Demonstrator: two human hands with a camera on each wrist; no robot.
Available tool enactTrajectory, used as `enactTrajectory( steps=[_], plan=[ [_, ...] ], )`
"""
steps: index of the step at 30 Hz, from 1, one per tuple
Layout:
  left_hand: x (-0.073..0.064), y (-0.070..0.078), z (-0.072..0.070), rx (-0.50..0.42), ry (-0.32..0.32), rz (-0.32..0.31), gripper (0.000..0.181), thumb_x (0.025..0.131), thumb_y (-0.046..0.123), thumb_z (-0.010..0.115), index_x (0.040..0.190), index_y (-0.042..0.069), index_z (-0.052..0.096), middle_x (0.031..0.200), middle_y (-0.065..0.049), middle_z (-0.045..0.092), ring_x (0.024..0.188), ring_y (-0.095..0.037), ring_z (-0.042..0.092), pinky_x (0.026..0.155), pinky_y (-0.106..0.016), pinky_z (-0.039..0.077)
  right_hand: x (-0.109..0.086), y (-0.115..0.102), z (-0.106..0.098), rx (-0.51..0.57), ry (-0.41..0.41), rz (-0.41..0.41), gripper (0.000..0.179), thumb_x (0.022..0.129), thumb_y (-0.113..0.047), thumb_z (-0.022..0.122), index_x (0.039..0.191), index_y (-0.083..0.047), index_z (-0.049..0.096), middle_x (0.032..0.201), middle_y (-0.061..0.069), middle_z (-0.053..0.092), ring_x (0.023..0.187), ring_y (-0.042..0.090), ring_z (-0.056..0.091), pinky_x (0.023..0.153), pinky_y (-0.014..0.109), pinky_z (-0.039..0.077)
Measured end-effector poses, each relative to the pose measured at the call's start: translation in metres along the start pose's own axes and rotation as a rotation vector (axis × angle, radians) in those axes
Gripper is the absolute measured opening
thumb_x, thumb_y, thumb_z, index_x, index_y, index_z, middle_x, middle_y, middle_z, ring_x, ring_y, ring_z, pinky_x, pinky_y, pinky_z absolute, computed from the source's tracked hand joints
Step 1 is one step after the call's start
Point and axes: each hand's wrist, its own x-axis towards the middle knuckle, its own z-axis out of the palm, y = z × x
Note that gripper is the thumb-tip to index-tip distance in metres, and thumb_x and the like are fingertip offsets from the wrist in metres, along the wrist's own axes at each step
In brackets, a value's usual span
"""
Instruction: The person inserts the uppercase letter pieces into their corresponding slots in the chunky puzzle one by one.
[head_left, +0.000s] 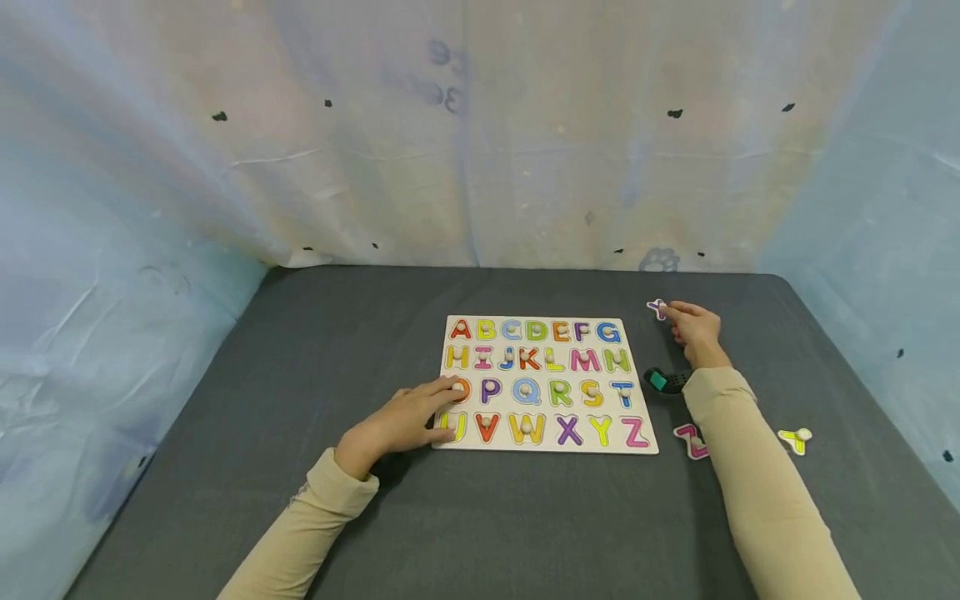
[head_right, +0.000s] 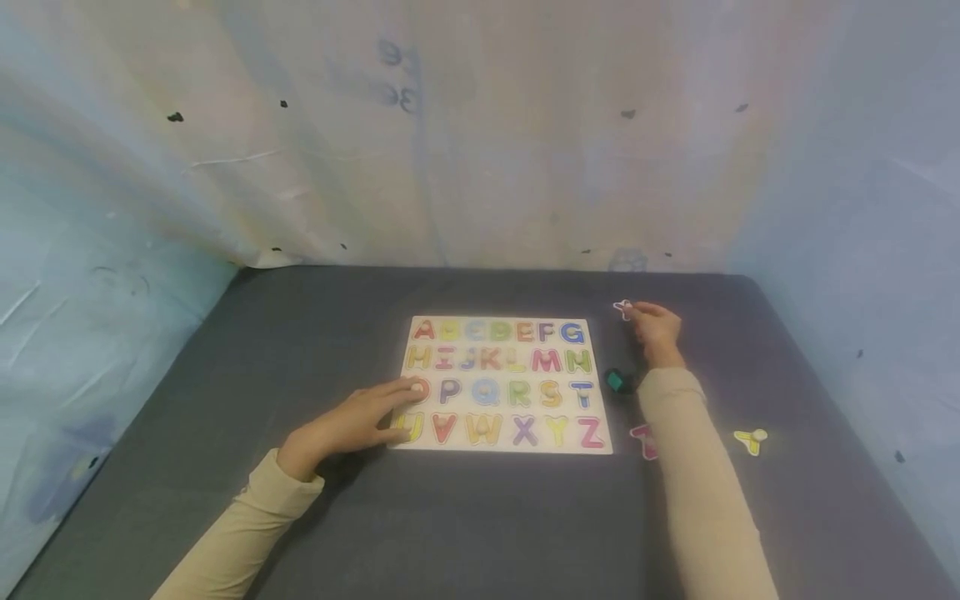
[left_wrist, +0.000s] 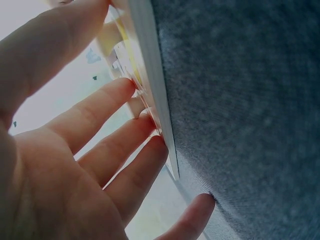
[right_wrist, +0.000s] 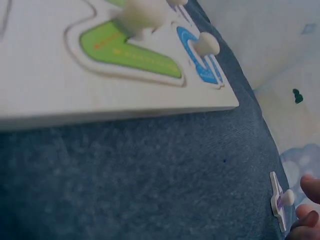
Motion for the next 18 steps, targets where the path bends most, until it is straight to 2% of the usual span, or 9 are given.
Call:
enactTrajectory(
  steps=[3, 12, 18],
  plan=[
    [0.001, 0.000, 0.001, -0.007, -0.002, -0.002, 0.063, 0.089, 0.031, 0.068, 0.145, 0.014, 0.044, 0.157, -0.013, 0.034, 0.145, -0.033, 0.035, 0.109, -0.058, 0.032, 0.001, 0.000, 0.002, -0.009, 0.012, 0.004, 0.047, 0.090, -0.023, 0.067, 0.133, -0.009, 0.056, 0.058, -0.021, 0.051, 0.054, 0.000, 0.043, 0.050, 0.017, 0.038],
    [0.000, 0.000, 0.000, -0.010, -0.009, -0.007, 0.064, 0.090, 0.031, 0.067, 0.146, 0.014, 0.043, 0.157, -0.013, 0.034, 0.146, -0.033, 0.034, 0.110, -0.058, 0.032, 0.007, 0.000, 0.008, -0.107, 0.064, 0.007, 0.046, 0.092, -0.025, 0.064, 0.135, -0.010, 0.057, 0.055, -0.025, 0.046, 0.064, 0.001, 0.043, 0.058, 0.019, 0.038],
    [0.001, 0.001, 0.000, 0.004, -0.002, 0.001, 0.063, 0.090, 0.031, 0.067, 0.145, 0.014, 0.044, 0.156, -0.013, 0.035, 0.145, -0.033, 0.035, 0.109, -0.058, 0.033, 0.011, 0.000, 0.010, -0.141, 0.084, -0.026, 0.043, 0.092, -0.022, 0.063, 0.133, -0.010, 0.059, 0.052, -0.029, 0.045, 0.064, 0.001, 0.043, 0.058, 0.018, 0.037]
  ],
)
